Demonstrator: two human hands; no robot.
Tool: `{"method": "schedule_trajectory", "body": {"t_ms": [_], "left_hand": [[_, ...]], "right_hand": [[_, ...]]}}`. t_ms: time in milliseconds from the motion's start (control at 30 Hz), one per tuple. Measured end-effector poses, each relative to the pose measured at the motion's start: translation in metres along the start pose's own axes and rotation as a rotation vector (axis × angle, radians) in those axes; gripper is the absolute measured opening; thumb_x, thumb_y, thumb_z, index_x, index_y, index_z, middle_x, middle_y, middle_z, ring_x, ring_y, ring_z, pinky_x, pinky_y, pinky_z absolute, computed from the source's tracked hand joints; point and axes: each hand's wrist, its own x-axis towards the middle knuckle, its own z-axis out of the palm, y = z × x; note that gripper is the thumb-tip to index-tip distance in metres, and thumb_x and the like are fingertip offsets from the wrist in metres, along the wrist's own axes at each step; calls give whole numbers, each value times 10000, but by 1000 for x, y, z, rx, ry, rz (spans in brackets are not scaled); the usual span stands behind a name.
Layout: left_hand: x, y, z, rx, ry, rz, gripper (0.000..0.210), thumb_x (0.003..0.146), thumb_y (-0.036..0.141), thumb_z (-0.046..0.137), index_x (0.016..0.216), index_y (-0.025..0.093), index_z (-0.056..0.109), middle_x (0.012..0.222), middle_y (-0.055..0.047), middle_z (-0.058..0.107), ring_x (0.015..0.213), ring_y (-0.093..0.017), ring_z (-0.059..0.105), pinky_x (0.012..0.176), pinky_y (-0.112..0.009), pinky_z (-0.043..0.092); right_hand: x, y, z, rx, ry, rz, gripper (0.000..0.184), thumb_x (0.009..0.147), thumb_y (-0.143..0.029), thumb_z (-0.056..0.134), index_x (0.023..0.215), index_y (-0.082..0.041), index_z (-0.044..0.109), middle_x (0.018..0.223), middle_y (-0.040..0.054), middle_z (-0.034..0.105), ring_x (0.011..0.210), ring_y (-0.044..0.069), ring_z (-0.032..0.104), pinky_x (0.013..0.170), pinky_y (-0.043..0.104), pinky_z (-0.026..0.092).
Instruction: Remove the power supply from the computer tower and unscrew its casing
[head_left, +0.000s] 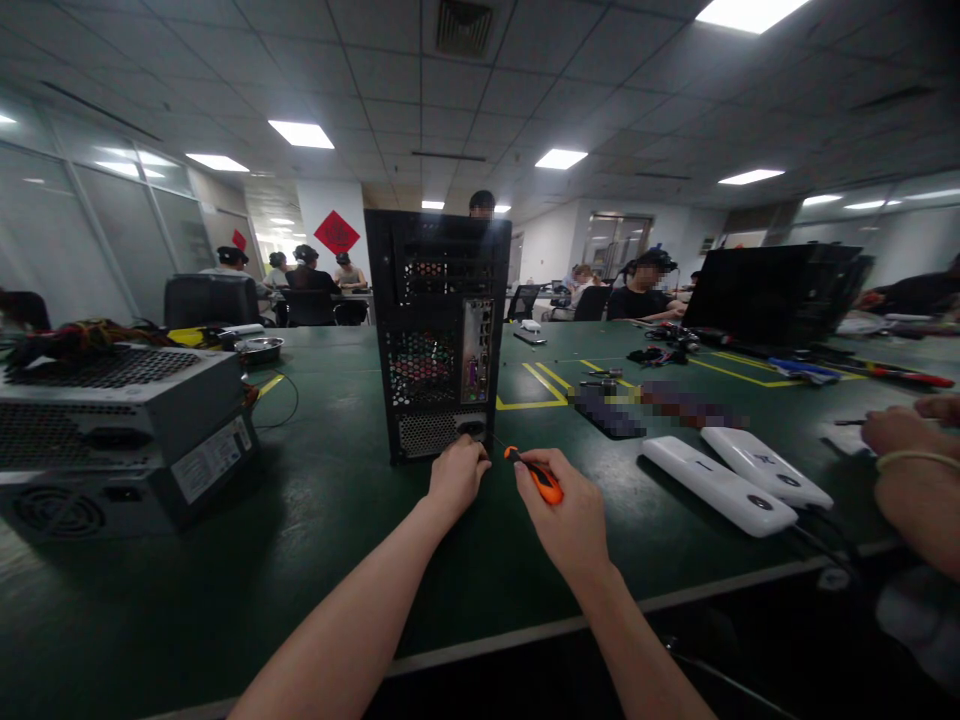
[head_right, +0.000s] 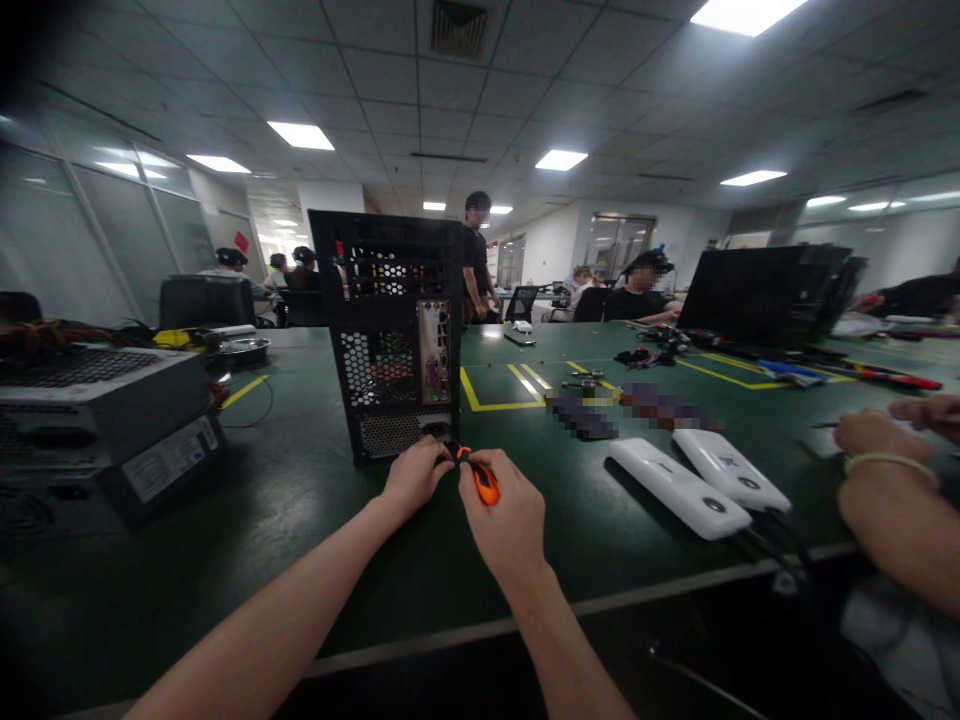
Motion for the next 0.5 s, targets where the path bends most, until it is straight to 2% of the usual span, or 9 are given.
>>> {"method": "schedule_trajectory", "body": {"t_ms": [133,233,367,500], "left_hand": [[6,-4,-1,-335,102,-126,33,720,187,593,745,201,609,784,-33,624,746,-157,573,715,-257,398],[7,-7,-4,-483,172,-108,65,730,147,568,766,199,586,715,-17,621,679,-139,576,670,-238,404],[4,-4,-10,-433,243,-62,102,718,134,578,795,200,572,787,-25,622,724,-144,577,709,-249,409],[0,3,-17,-236,230,-34,93,751,153,543,825,203,570,896,-36,604,792,-155,569,744,-264,405]], "right_hand": [[0,0,-1,13,-2,-5,142,802,-278,453,821,-191,565,748,15,626,650,138,586,612,244,431],[-1,-1,-2,54,-5,-4,118,789,-259,467,796,-188,561,712,8,615,630,133,578,608,242,432],[-2,-3,-3,99,-12,-9,103,784,-250,475,753,-186,551,649,-7,588,579,119,555,570,228,420],[-3,-4,-3,94,-10,-42,113,779,-249,471,724,-185,546,619,-15,570,546,107,533,553,217,411]]}}
